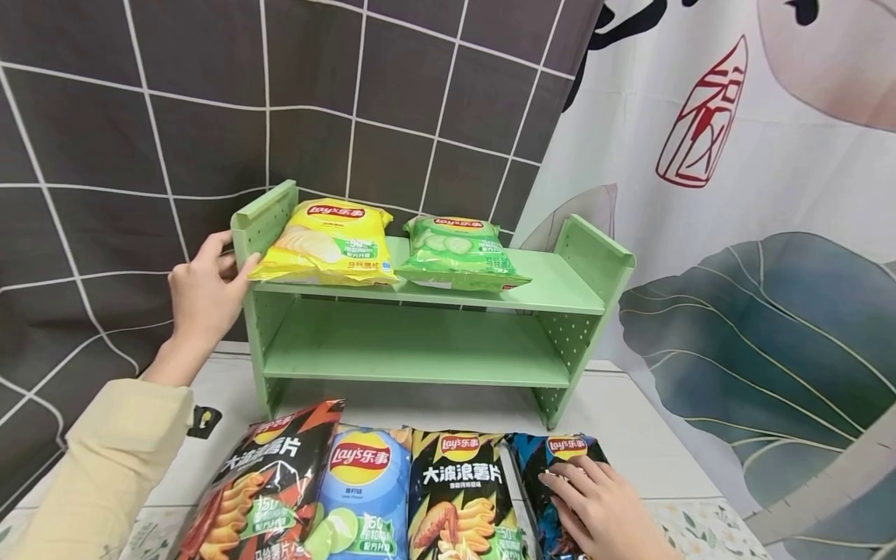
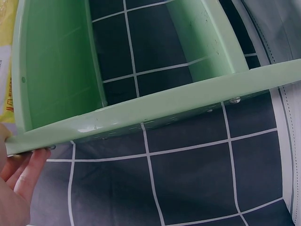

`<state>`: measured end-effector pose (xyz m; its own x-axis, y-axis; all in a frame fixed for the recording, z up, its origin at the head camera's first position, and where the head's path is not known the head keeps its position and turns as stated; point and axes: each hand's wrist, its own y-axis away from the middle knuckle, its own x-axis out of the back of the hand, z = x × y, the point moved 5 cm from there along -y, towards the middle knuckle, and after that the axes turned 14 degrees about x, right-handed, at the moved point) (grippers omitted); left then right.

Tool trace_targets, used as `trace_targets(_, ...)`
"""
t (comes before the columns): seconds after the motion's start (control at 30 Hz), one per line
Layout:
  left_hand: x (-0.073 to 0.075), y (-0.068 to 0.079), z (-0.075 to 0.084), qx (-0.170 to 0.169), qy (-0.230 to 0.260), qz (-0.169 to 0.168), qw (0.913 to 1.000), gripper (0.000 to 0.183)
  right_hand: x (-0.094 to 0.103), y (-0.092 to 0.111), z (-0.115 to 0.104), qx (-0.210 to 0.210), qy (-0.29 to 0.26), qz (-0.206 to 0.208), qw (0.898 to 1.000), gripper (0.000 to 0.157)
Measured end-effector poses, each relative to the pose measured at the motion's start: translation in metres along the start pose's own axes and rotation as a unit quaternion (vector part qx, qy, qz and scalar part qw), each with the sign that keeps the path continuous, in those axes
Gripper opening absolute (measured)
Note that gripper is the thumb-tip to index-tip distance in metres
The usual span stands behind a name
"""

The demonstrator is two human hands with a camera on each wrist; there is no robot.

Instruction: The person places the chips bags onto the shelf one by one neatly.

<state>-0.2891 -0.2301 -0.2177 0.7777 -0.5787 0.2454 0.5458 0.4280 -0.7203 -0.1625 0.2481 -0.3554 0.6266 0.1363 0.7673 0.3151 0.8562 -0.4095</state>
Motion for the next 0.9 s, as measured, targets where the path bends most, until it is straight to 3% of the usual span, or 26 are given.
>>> trace_targets(0.1,0.0,0.0,0.0,0.002,0.0,-0.001,1.0,0.036,-0.001,0.004,-0.003,0.005,-0.01,0.007,1.0,0.034)
trace_targets(0.3,-0.001,0.0,0.001,0.002,0.001,-0.003,1.0,0.036,-0.002,0.014,-0.008,0.021,-0.03,0.041,0.998,0.037)
trace_targets(0.5,0.001,0.0,0.001,0.0,0.004,0.002,1.0,0.036,-0.003,0.025,-0.011,0.037,-0.034,0.038,0.998,0.029)
trace_targets(0.77,0.002,0.002,0.001,0.006,0.002,0.001,1.0,0.036,-0.003,0.042,-0.006,0.09,-0.03,0.015,0.995,0.027)
trace_targets(0.9,0.001,0.001,0.001,0.004,0.004,0.0,1.0,0.036,0.0,0.052,-0.003,0.084,-0.031,-0.021,0.996,0.036)
